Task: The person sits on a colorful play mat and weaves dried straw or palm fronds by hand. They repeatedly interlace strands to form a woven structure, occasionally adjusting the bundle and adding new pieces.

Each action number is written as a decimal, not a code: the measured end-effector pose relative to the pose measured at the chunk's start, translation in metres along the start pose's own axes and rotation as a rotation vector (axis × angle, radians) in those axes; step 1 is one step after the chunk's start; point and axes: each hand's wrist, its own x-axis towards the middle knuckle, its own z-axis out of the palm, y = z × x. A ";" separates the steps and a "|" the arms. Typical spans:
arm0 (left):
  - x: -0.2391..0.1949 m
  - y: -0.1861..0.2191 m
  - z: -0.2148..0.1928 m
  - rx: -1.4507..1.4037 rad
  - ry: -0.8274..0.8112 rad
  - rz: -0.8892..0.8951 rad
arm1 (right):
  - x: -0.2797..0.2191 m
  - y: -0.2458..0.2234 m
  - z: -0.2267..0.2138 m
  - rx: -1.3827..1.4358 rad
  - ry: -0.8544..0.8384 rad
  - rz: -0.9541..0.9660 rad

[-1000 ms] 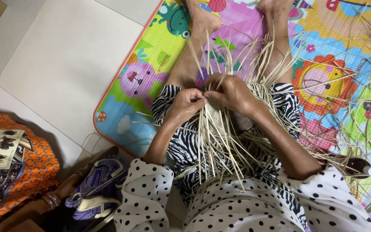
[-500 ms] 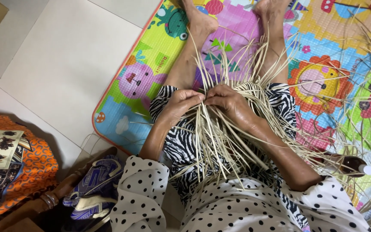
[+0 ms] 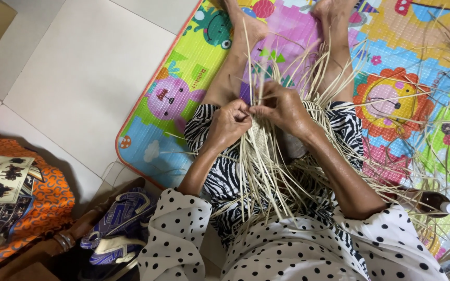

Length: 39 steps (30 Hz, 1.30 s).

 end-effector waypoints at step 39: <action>0.004 -0.002 0.006 0.021 -0.016 -0.074 | -0.032 -0.010 -0.006 0.004 -0.115 -0.004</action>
